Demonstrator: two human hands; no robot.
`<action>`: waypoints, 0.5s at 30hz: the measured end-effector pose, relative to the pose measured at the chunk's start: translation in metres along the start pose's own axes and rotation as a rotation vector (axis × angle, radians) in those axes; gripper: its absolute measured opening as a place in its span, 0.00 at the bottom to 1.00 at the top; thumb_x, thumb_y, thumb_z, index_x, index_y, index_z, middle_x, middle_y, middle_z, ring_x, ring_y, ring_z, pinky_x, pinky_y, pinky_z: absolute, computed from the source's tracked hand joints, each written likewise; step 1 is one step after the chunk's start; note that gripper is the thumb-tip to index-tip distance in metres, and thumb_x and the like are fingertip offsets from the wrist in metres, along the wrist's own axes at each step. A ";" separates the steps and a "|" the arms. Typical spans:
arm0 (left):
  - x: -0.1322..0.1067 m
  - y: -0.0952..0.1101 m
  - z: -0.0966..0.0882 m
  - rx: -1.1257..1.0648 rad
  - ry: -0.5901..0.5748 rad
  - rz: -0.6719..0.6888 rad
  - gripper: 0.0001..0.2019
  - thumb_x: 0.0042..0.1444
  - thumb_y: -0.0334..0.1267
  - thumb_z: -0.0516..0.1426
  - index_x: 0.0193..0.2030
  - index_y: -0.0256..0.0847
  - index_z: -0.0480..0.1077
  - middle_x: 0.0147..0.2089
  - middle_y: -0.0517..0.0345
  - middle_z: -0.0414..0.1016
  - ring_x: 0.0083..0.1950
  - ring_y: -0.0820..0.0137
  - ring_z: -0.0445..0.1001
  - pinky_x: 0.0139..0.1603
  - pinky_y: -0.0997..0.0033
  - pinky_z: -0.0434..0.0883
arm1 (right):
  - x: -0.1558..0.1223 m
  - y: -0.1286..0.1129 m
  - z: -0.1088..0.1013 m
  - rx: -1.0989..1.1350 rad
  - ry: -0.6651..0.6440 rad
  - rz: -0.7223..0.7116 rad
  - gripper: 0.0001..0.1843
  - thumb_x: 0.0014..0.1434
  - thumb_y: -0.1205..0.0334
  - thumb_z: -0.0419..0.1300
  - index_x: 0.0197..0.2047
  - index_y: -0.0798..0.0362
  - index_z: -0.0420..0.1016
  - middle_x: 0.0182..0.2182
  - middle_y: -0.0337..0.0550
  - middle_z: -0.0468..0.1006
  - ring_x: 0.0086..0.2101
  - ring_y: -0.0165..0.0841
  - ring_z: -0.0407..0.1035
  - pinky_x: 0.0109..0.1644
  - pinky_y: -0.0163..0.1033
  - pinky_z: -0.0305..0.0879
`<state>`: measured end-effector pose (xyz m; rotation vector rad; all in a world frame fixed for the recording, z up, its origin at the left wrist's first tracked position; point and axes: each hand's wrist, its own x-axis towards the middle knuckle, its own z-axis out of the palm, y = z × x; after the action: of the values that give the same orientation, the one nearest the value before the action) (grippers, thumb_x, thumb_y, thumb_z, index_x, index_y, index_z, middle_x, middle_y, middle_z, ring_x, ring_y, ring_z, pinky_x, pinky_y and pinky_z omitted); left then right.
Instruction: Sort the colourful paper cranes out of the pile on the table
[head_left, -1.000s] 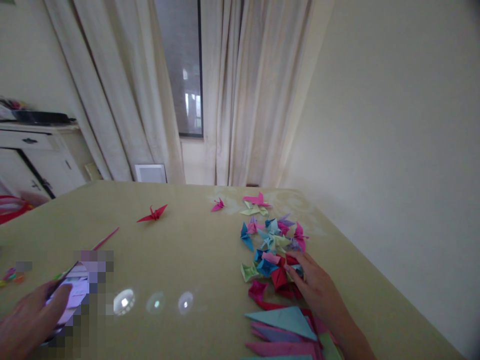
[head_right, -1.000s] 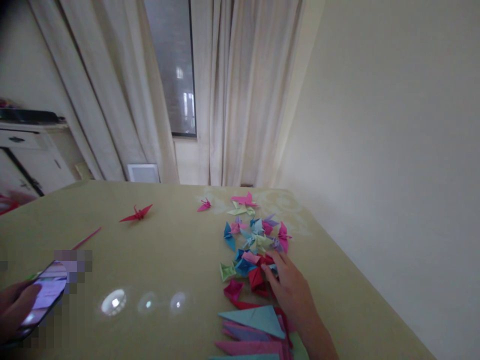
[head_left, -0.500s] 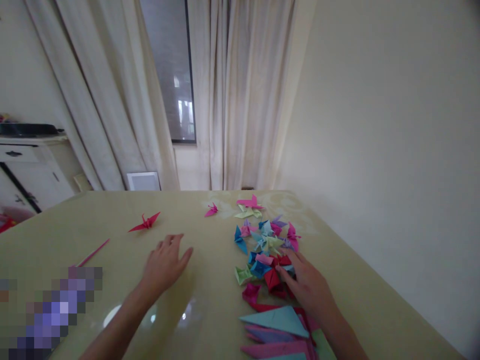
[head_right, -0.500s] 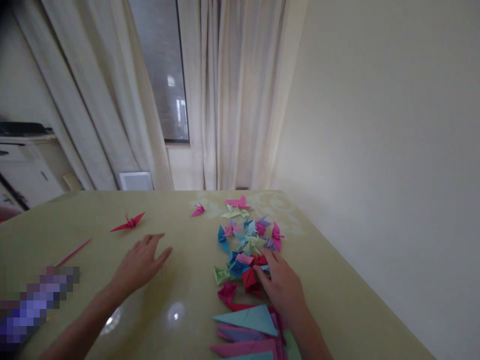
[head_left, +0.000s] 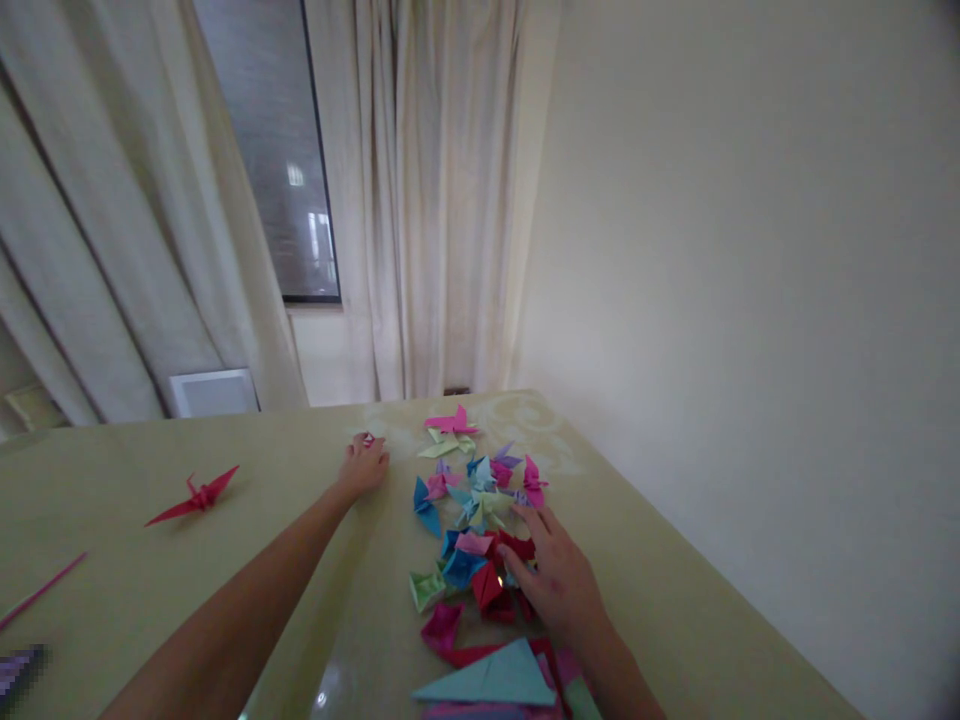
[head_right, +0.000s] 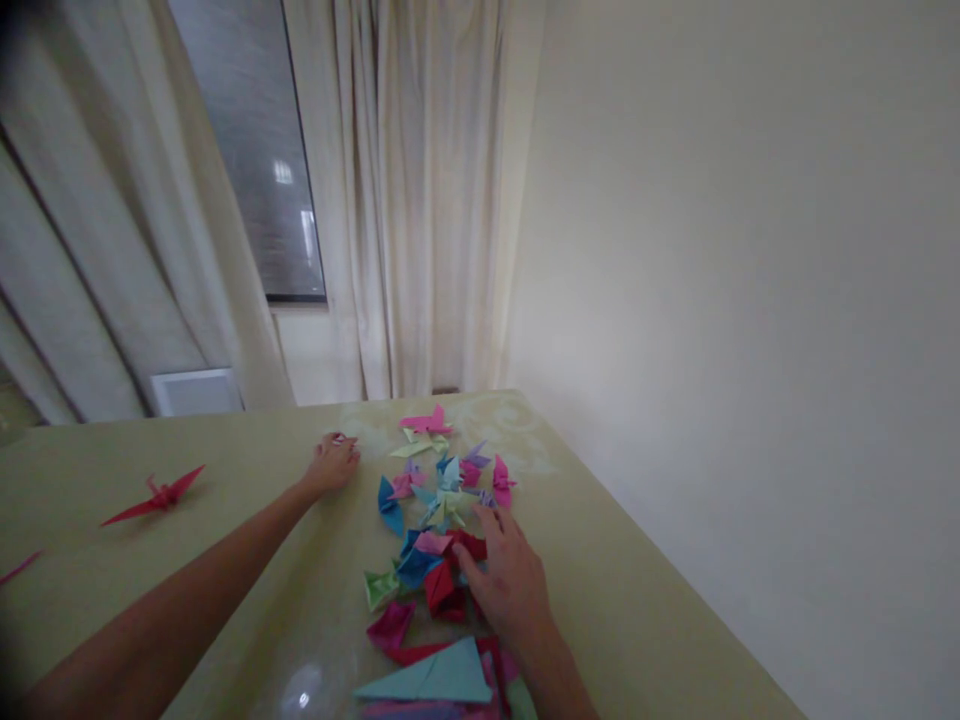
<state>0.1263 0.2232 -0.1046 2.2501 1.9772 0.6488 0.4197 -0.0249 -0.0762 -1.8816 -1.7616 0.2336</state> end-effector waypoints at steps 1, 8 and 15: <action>0.000 -0.002 0.001 -0.011 -0.006 0.014 0.20 0.68 0.45 0.63 0.63 0.40 0.72 0.66 0.47 0.73 0.64 0.54 0.74 0.64 0.42 0.73 | 0.000 0.000 0.000 0.008 0.008 -0.001 0.25 0.68 0.53 0.62 0.66 0.45 0.73 0.63 0.52 0.75 0.60 0.49 0.75 0.63 0.52 0.72; -0.010 0.010 -0.018 -0.169 0.096 0.129 0.15 0.71 0.40 0.59 0.60 0.37 0.73 0.62 0.44 0.74 0.64 0.54 0.73 0.67 0.42 0.70 | 0.000 0.006 0.000 0.034 0.054 -0.043 0.23 0.67 0.52 0.61 0.64 0.44 0.74 0.59 0.50 0.77 0.56 0.47 0.77 0.59 0.49 0.74; -0.034 0.043 -0.047 -0.343 0.078 0.384 0.24 0.76 0.44 0.47 0.75 0.48 0.59 0.66 0.48 0.73 0.55 0.66 0.79 0.58 0.63 0.78 | 0.005 0.016 0.004 0.084 0.090 -0.087 0.24 0.66 0.47 0.59 0.62 0.45 0.75 0.56 0.49 0.77 0.51 0.45 0.79 0.57 0.51 0.75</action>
<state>0.1469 0.1733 -0.0564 2.4191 1.3307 1.0343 0.4322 -0.0190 -0.0867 -1.7260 -1.7410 0.1852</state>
